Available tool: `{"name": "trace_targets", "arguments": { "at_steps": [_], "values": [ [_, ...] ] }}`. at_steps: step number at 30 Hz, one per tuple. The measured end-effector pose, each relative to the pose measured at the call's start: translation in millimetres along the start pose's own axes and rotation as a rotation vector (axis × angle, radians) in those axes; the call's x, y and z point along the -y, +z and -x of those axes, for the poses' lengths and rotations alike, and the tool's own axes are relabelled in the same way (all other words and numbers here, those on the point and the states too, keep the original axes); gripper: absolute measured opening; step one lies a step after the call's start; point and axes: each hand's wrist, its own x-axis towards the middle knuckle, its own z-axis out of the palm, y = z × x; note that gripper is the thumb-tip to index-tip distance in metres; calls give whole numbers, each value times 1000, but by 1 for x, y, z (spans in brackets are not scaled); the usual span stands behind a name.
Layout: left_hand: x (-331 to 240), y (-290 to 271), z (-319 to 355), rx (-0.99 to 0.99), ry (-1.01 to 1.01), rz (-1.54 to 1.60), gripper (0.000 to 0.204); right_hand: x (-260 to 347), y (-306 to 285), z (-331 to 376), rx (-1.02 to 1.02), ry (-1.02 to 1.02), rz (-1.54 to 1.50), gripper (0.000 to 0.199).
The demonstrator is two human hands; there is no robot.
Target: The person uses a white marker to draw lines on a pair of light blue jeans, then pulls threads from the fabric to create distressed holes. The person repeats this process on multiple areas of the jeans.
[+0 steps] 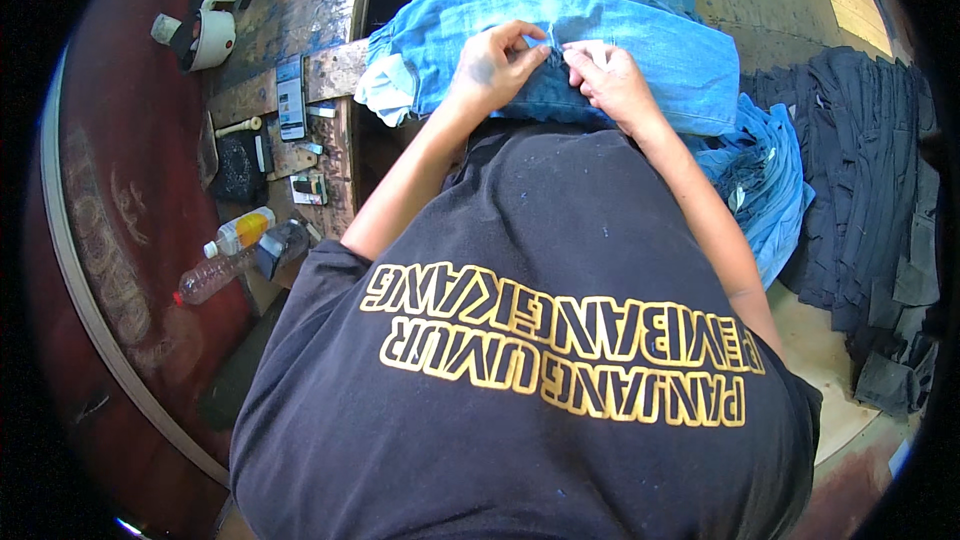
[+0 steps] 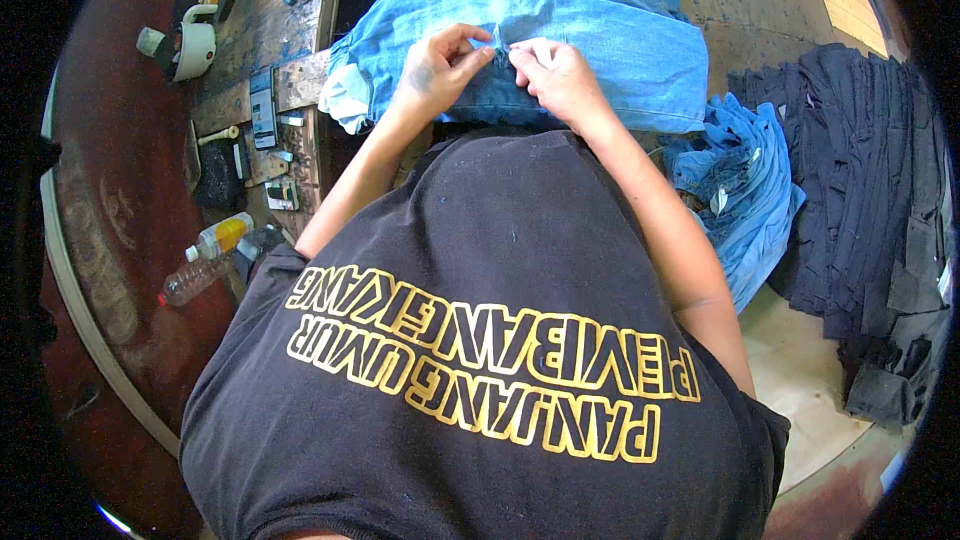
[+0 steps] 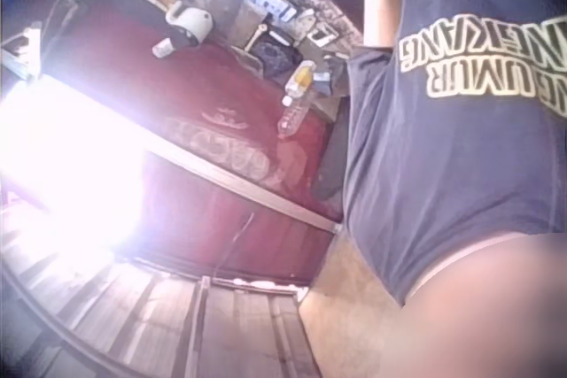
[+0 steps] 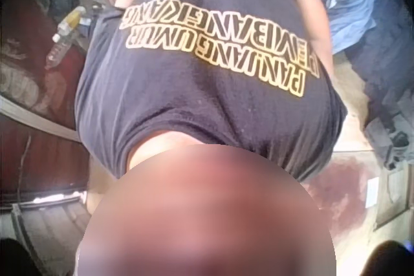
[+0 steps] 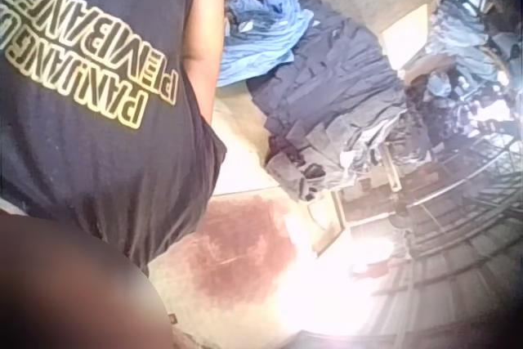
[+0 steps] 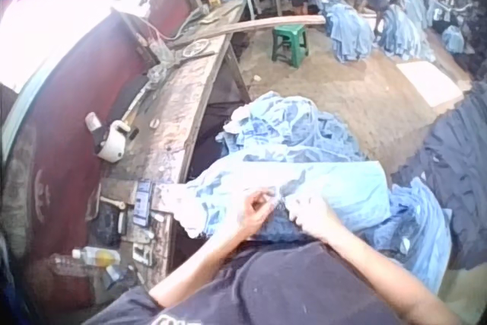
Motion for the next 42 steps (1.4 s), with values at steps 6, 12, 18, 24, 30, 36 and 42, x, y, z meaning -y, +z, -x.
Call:
{"name": "trace_targets", "arguments": {
  "at_steps": [6,12,18,24,30,36,42],
  "values": [
    [-4,0,11,-151,258,-458,7,6,3,3,-59,26,176,33],
    [-8,-9,14,-130,188,-368,9,6,7,4,-102,92,108,35],
    [-6,-6,7,-37,199,-384,8,3,16,1,-211,76,74,24],
    [-7,-21,14,-89,224,-157,6,17,20,19,-428,23,-66,24],
    [-30,-27,0,-25,179,-191,10,38,23,11,-255,-130,279,33],
    [-65,-47,-3,39,-121,-148,23,54,26,33,-228,261,-326,32],
    [-56,-45,-15,449,-606,-150,81,47,30,36,-244,424,-462,27]
  ]
}}
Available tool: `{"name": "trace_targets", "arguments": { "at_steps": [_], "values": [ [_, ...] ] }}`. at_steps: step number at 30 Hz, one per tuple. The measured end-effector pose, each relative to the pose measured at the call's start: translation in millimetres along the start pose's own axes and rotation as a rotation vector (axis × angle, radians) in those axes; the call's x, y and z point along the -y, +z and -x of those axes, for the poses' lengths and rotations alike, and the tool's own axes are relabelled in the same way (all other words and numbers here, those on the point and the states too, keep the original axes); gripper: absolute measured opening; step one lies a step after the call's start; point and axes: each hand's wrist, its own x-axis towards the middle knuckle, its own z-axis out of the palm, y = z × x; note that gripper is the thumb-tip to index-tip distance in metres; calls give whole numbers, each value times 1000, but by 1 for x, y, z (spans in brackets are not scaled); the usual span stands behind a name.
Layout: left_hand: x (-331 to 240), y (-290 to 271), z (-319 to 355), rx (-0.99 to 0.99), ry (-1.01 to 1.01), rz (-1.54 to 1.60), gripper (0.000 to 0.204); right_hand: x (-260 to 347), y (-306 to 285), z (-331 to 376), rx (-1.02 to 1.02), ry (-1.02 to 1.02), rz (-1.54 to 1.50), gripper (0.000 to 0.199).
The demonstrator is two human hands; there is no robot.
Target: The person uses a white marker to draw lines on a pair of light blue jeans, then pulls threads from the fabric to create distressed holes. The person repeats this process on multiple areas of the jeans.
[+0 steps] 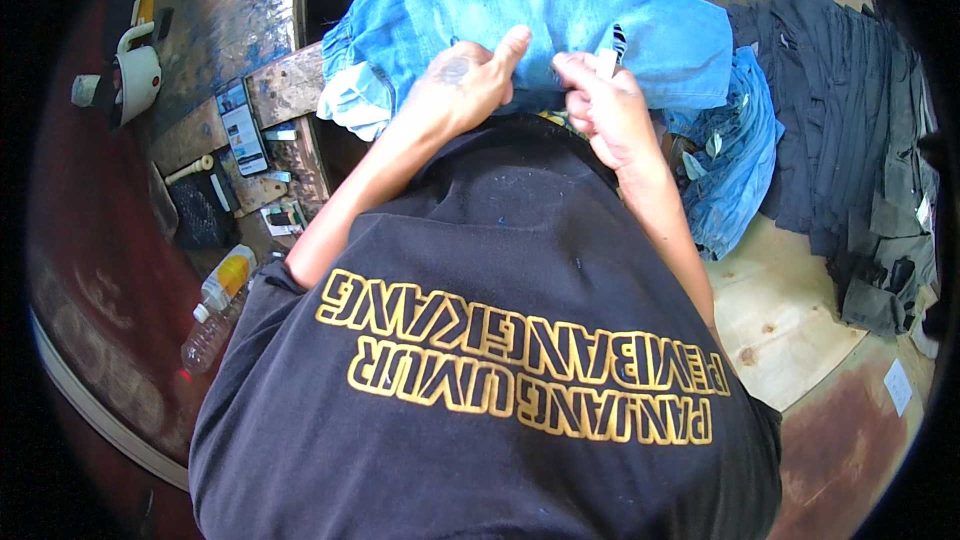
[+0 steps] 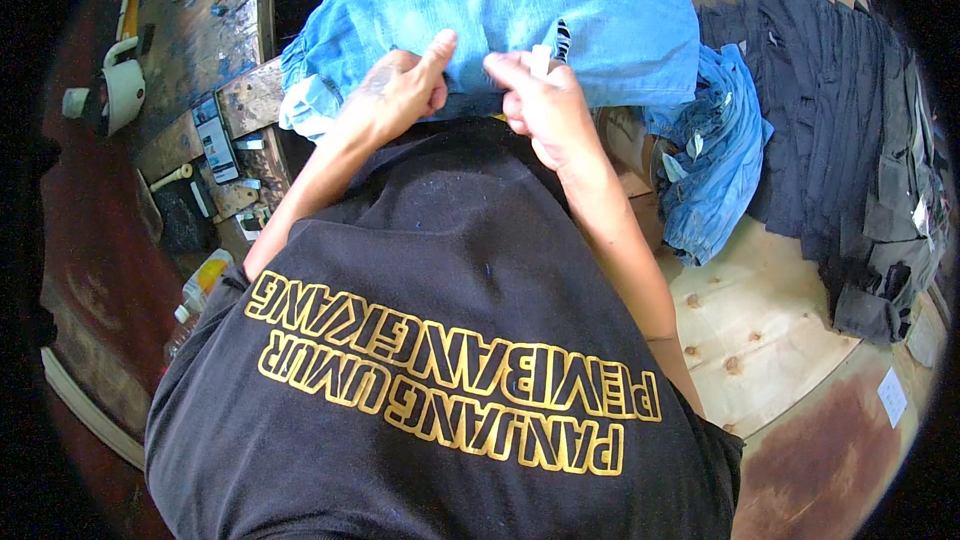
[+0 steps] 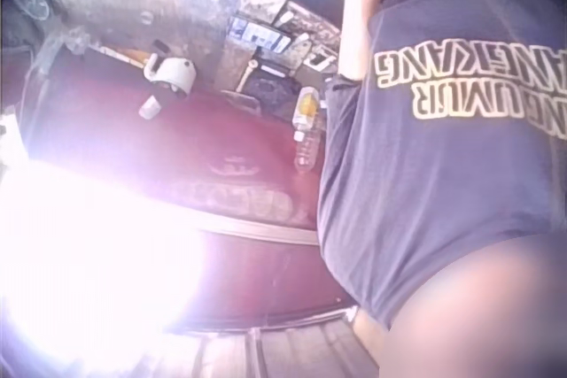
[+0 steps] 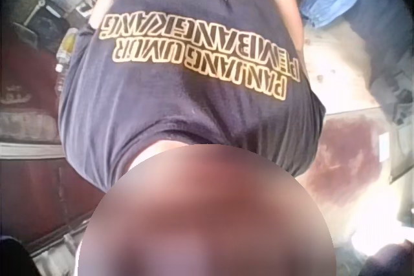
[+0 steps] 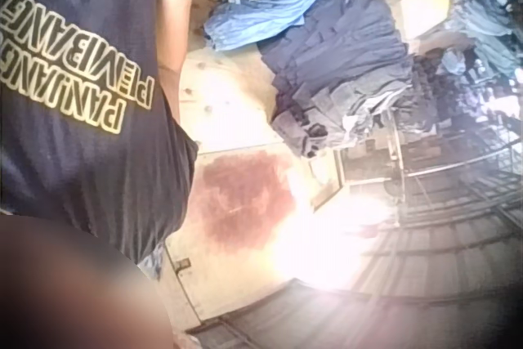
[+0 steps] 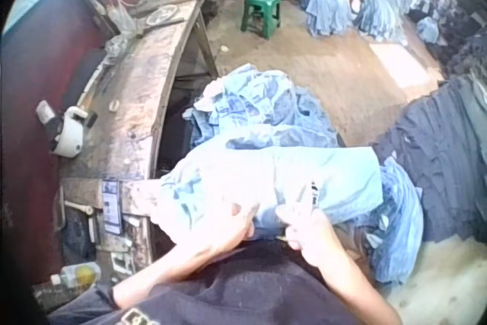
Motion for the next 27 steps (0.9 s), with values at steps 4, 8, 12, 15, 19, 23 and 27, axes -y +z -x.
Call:
{"name": "trace_targets", "arguments": {
  "at_steps": [4,8,12,15,19,23,27],
  "values": [
    [20,34,-8,-251,405,-186,62,-12,11,-2,-19,-226,300,23],
    [42,49,-3,-339,347,214,55,-21,13,2,-2,-120,-61,14],
    [50,46,-4,-268,387,278,59,-21,3,2,-3,-29,-197,17],
    [52,44,-2,-215,374,320,60,-25,6,-1,19,-128,49,17],
    [59,44,4,-228,329,359,62,-33,16,3,-53,-113,-126,16],
    [64,43,4,-174,330,373,62,-33,16,7,-21,-120,-41,16],
    [65,41,1,-131,433,319,59,-32,15,4,14,-187,130,17]
  ]
}}
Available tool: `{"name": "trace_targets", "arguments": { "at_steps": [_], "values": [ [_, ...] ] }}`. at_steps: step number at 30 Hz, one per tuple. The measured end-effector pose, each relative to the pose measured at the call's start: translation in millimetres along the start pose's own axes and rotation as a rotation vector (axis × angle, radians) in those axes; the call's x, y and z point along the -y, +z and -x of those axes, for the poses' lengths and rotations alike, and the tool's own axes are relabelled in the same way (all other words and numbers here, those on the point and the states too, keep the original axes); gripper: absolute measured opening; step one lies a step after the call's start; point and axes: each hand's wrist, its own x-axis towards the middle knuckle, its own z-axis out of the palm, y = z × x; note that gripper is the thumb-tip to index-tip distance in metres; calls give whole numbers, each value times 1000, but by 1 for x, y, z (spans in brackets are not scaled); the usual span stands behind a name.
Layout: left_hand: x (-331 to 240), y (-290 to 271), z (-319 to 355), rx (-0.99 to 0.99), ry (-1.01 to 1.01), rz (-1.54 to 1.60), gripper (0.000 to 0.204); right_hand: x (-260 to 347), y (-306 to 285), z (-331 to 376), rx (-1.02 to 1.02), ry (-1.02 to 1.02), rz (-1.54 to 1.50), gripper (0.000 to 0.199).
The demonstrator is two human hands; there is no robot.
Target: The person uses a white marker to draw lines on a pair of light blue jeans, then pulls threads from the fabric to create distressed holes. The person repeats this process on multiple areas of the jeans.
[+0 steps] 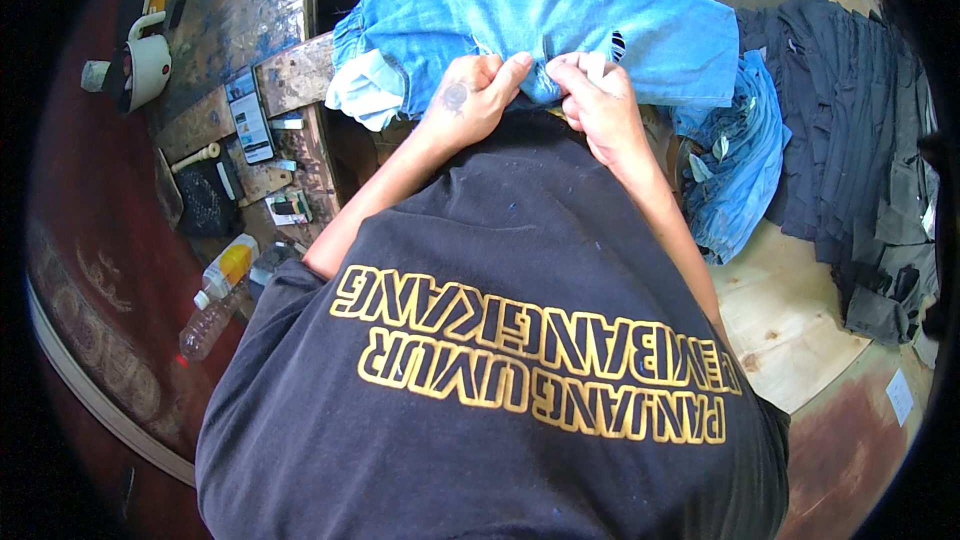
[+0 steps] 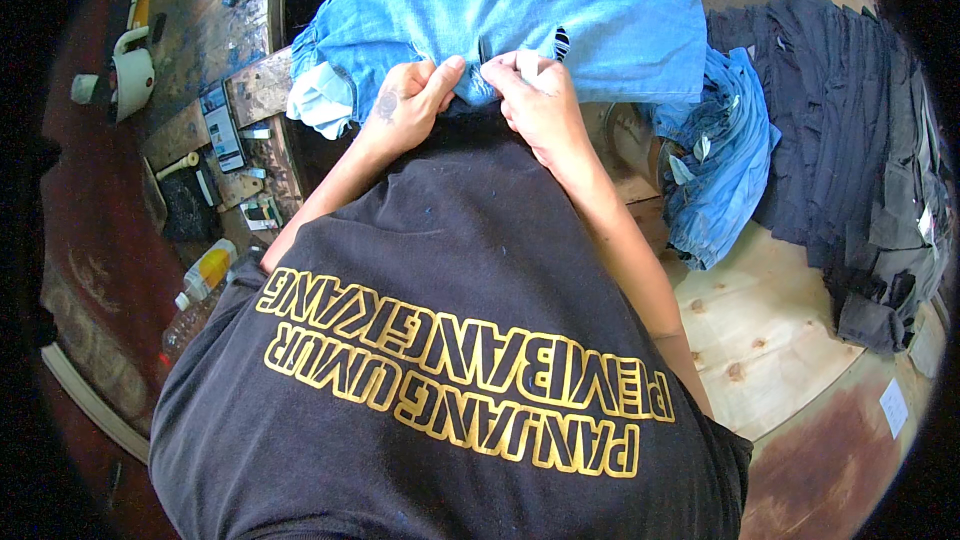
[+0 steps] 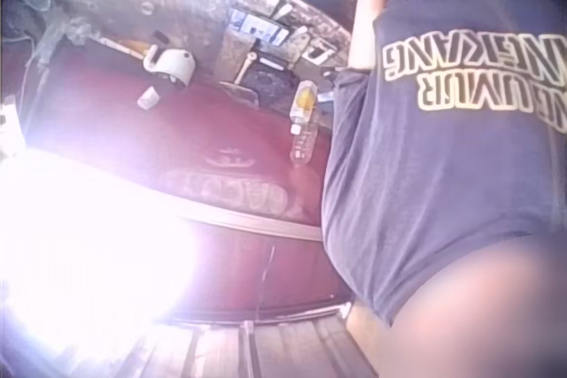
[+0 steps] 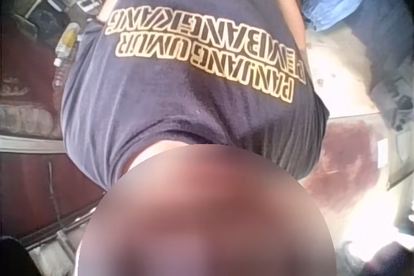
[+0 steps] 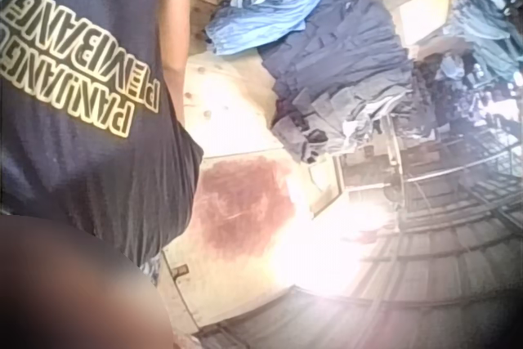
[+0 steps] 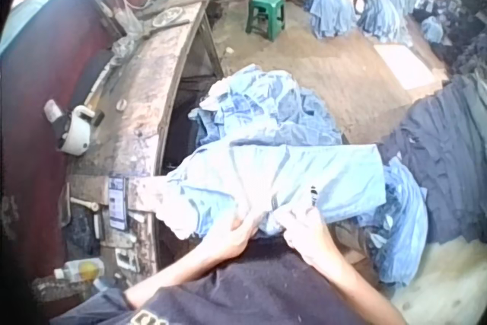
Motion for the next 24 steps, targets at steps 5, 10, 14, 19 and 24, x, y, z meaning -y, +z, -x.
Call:
{"name": "trace_targets", "arguments": {
  "at_steps": [5,10,14,19,24],
  "values": [
    [-1,2,4,-43,-73,49,63,-4,4,3,-60,32,-106,17],
    [-9,4,2,-36,-93,24,62,2,-7,5,-14,53,-127,18],
    [-13,2,0,5,-32,-52,61,1,-8,1,53,12,43,19],
    [-7,3,4,-27,-72,-14,60,-3,-7,5,25,10,-16,18],
    [-2,4,4,-36,-150,115,59,-5,-6,12,-1,37,-190,20]
  ]
}}
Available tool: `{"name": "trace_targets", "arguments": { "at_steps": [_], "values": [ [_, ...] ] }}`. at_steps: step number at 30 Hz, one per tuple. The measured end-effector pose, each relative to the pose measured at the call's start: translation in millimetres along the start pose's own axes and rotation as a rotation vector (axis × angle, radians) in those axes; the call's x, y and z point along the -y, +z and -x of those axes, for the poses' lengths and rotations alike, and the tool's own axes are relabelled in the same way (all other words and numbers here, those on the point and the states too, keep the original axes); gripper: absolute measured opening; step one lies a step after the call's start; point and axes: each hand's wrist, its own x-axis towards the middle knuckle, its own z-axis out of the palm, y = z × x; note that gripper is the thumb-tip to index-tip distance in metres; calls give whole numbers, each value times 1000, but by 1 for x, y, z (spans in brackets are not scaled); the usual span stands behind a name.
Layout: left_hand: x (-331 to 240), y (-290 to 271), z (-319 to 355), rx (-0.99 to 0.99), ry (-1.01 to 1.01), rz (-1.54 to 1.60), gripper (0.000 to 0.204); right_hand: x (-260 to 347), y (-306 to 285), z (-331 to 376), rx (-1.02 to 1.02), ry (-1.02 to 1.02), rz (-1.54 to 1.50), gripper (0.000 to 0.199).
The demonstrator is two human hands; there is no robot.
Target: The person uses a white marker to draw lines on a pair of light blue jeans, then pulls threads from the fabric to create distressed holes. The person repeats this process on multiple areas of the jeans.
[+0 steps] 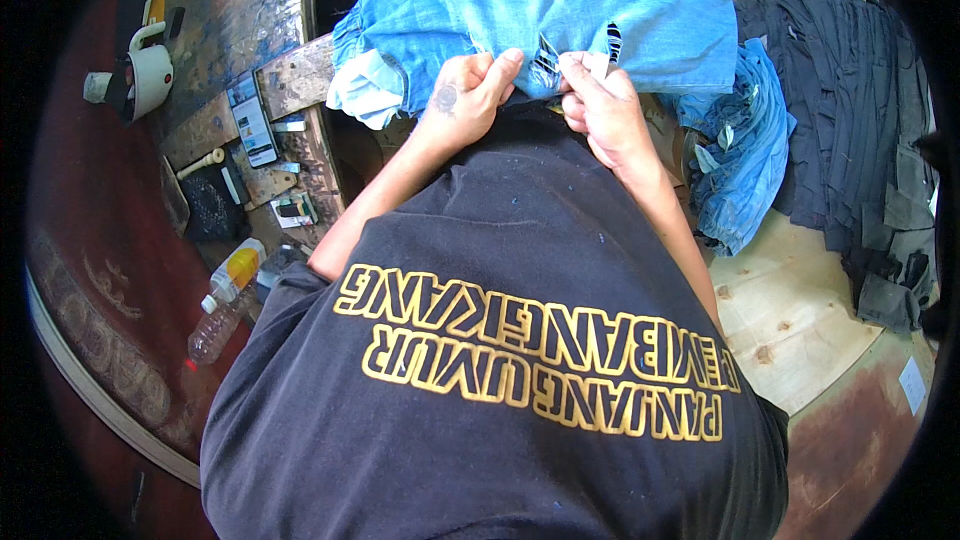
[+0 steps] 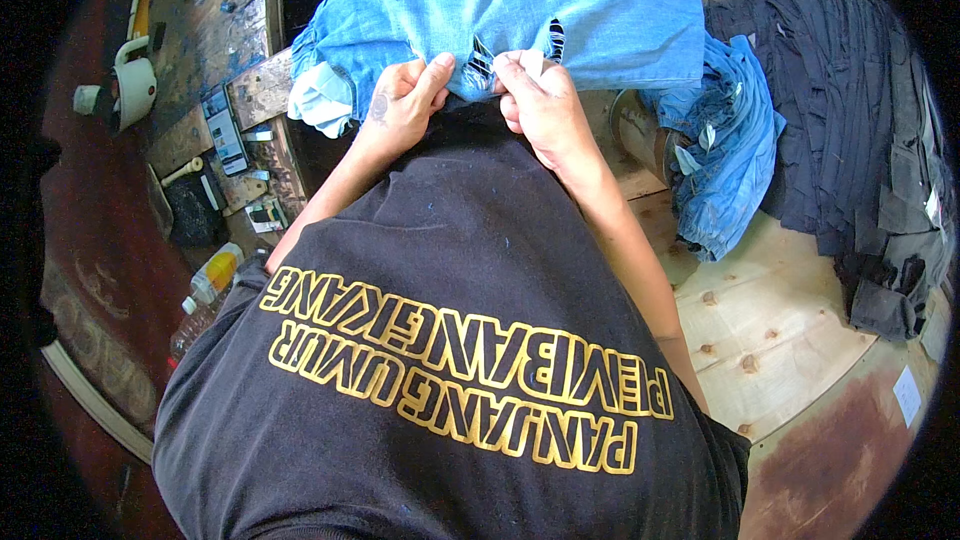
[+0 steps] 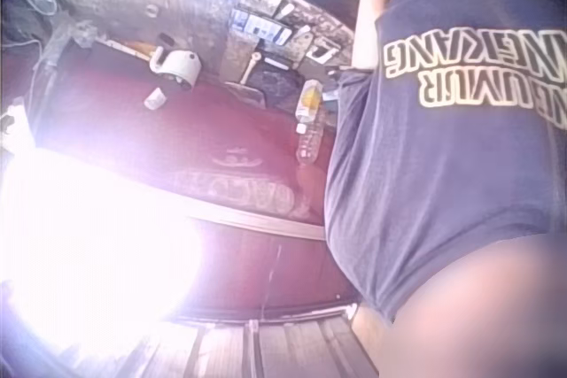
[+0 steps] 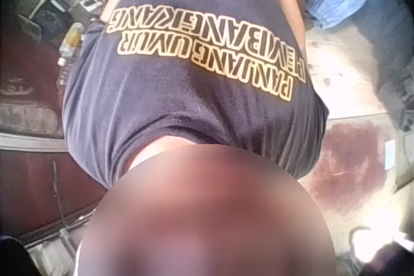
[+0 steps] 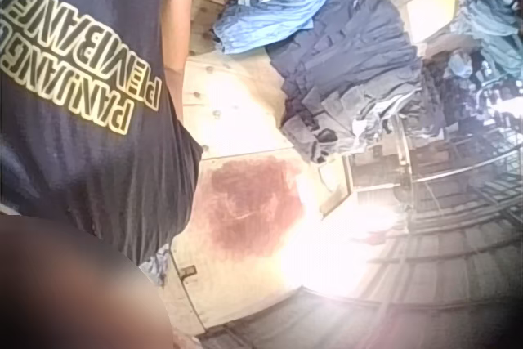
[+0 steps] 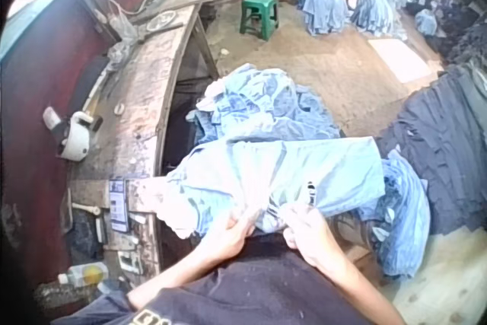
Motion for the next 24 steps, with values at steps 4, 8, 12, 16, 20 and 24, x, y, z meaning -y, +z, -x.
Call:
{"name": "trace_targets", "arguments": {
  "at_steps": [4,8,12,16,20,24],
  "values": [
    [-4,1,-1,6,32,-13,60,6,-5,3,10,39,-31,20],
    [-10,2,0,3,45,-16,59,12,-7,4,15,90,-6,18],
    [-11,0,1,9,65,-87,59,10,1,5,35,-68,274,15],
    [-9,0,1,-6,42,-39,61,9,5,8,-35,-8,-2,14],
    [-11,-1,1,17,67,-130,62,9,4,6,-33,-6,52,14],
    [-24,-9,0,100,50,-190,61,5,4,5,-58,-24,55,15]
  ]
}}
